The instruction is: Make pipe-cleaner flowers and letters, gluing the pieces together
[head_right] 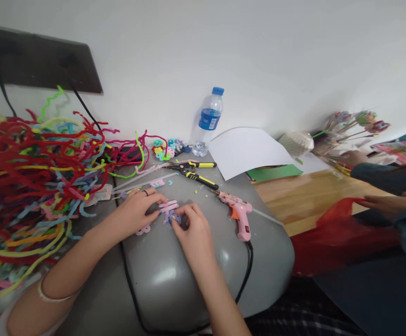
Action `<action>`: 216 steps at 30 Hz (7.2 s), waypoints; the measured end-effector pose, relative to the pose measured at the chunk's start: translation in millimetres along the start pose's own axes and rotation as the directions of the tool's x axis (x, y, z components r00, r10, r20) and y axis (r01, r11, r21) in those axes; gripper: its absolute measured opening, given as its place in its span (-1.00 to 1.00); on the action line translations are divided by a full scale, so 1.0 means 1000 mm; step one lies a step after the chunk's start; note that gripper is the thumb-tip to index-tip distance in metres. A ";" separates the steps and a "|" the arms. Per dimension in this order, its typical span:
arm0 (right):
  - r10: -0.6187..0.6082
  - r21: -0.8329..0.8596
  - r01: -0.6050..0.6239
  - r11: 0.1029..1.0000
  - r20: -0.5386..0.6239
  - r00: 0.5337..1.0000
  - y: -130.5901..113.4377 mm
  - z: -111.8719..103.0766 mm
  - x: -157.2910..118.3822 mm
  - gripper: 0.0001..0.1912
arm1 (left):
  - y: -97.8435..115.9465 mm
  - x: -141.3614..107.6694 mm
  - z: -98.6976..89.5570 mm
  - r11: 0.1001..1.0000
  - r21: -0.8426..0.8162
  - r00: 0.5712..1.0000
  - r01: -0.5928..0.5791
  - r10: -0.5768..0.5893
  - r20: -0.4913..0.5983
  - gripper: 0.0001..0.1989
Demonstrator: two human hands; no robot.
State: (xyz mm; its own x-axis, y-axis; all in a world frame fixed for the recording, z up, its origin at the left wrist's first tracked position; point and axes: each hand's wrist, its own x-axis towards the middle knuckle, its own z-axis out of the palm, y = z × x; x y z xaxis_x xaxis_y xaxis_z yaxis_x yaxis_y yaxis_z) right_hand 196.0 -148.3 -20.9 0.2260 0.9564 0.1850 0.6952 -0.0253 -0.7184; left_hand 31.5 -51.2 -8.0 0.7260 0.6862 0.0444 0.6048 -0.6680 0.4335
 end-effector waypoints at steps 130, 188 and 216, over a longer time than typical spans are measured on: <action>0.022 0.014 -0.022 1.000 -0.019 1.000 0.003 0.003 -0.005 -0.91 | -0.015 0.030 0.005 0.812 -0.583 0.977 -0.016 -0.113 -0.183 -0.83; 0.013 0.000 -0.013 1.000 -0.005 1.000 0.005 0.003 -0.005 -0.91 | -0.016 0.029 0.005 0.815 -0.579 0.975 -0.022 -0.111 -0.194 -0.85; -0.012 -0.019 0.012 1.000 -0.031 0.999 0.004 0.004 -0.004 -0.93 | -0.019 0.030 0.009 0.815 -0.579 0.973 -0.034 -0.105 -0.205 -0.87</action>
State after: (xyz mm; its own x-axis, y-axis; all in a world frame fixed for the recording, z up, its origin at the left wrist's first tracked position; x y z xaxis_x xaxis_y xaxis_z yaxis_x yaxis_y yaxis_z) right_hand 195.4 -151.5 -27.0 0.2389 0.9470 0.2147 0.7108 -0.0199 -0.7031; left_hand 44.7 -21.1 -23.0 0.5761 0.7967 0.1825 0.2786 -0.4013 0.8725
